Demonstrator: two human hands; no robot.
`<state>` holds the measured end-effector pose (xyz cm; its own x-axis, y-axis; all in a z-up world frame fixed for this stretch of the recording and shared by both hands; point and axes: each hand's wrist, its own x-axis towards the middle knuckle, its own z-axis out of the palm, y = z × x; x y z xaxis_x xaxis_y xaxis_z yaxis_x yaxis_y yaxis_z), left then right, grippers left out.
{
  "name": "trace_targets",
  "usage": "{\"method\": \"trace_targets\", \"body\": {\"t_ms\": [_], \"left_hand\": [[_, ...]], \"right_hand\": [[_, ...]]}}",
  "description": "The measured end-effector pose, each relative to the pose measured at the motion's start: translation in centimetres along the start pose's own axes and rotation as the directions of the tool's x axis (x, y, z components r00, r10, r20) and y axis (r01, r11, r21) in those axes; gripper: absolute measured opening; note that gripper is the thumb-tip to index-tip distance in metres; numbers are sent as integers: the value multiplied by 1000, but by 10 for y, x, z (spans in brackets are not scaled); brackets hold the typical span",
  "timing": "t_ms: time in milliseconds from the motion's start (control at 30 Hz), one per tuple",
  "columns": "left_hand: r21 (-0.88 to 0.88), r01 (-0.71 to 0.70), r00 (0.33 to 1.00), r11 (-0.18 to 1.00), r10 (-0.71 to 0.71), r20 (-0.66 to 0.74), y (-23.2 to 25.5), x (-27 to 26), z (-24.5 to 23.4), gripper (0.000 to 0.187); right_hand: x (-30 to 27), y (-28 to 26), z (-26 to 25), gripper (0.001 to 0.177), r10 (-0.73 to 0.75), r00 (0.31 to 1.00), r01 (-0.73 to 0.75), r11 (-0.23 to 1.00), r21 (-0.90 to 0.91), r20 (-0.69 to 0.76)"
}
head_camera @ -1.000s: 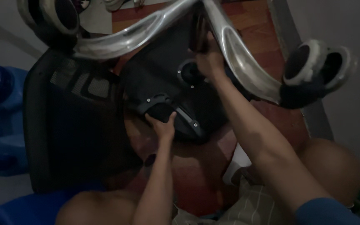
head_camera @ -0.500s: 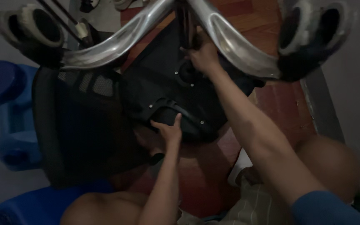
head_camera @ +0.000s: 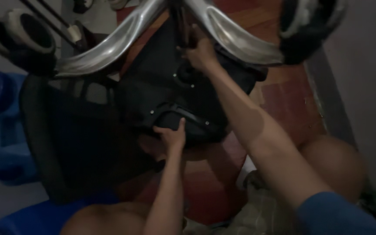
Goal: The person is assembling a chair by attaching a black plastic base to the chair seat using screws. They use a screwdriver to tighten the screws and secure the base to the seat.
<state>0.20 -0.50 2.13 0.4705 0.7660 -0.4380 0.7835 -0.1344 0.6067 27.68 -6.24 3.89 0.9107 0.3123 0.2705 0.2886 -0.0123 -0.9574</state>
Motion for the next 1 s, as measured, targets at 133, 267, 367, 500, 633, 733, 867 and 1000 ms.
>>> {"method": "trace_targets", "body": {"t_ms": [133,267,367,500,633,733,867,1000], "left_hand": [[350,56,985,935,-108,132,39,-16,-46,106],[329,-319,945,889,273,181,88,-25,-68,60],[315,-542,840,779,491,231,106,-26,-55,55],[369,-625,772,688,478,419,107,-13,-32,61],[590,-573,819,569,409,402,97,-5,-7,63],[599,-622,775,505,509,375,107,-6,20,58],[551,-741,623,385,699,351,129,-17,70,59],[175,-981,60,83,989,-135,137,-5,91,68]], "right_hand": [[0,-16,2,73,89,994,-97,987,126,65],[-8,-39,0,84,234,970,-231,971,-57,68],[-16,-59,-2,80,117,990,-118,993,4,79],[-17,-77,-9,79,219,974,-184,910,-371,53],[-29,-75,-26,73,-20,987,93,879,-468,158],[-49,-65,-80,82,-301,927,362,564,-742,223],[-64,-48,-198,68,73,986,88,526,-846,148],[-45,-21,-320,44,655,756,-424,485,-765,-5]]}}
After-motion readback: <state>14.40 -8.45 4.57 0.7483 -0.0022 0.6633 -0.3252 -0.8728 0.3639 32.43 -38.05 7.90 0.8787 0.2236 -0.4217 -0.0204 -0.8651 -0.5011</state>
